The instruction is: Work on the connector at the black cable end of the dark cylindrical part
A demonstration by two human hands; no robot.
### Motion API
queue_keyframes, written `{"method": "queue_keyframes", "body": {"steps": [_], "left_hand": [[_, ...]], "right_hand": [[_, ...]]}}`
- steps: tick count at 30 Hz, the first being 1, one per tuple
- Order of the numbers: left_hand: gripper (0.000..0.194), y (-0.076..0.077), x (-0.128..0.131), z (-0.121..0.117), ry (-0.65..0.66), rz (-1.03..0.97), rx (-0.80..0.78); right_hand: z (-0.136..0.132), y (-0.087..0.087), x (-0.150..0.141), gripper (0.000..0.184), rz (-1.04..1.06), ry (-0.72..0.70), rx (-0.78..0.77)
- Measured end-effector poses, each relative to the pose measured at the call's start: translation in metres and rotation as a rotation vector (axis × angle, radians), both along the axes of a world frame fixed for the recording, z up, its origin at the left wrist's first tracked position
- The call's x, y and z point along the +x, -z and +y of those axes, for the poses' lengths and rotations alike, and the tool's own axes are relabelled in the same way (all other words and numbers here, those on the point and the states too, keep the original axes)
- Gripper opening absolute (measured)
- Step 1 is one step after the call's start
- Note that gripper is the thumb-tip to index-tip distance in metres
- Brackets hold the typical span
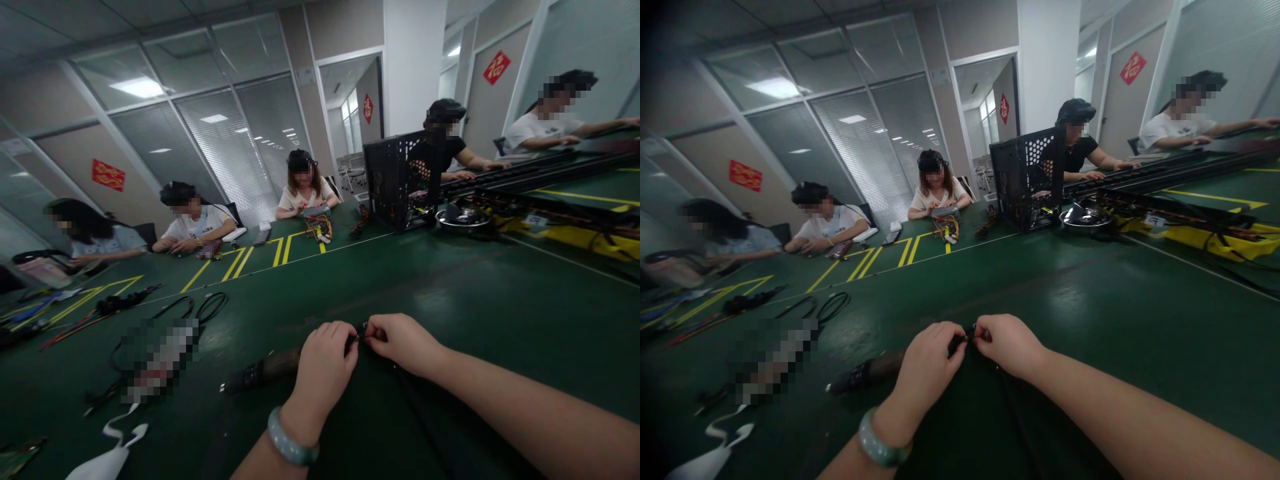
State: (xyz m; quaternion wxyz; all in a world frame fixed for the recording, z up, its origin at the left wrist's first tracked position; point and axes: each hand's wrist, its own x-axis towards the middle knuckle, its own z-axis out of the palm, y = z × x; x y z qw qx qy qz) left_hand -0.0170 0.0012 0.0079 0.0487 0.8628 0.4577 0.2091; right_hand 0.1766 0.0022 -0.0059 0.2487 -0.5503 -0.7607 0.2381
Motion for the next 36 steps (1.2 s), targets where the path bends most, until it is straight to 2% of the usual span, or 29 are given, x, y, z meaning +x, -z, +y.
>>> {"method": "queue_keyframes", "body": {"steps": [6,13,22,31,36], "left_hand": [[0.014,0.003,-0.001,-0.001,0.023,-0.017,0.008],[0.015,0.002,-0.003,-0.001,0.046,-0.041,-0.014],[0.014,0.0,-0.006,0.002,0.053,-0.061,-0.029],[0.018,0.003,-0.002,0.002,0.055,-0.054,-0.012],[0.019,0.005,0.0,0.003,-0.015,-0.047,-0.021]], "right_hand": [[0.001,0.002,-0.005,0.009,0.026,-0.038,0.0],[0.0,0.001,0.004,0.011,0.14,-0.018,-0.076],[0.004,0.003,0.01,0.013,0.225,-0.113,-0.167],[0.003,0.006,0.0,0.012,0.114,-0.051,-0.08],[0.011,0.007,0.003,0.011,0.134,-0.081,-0.096]]}}
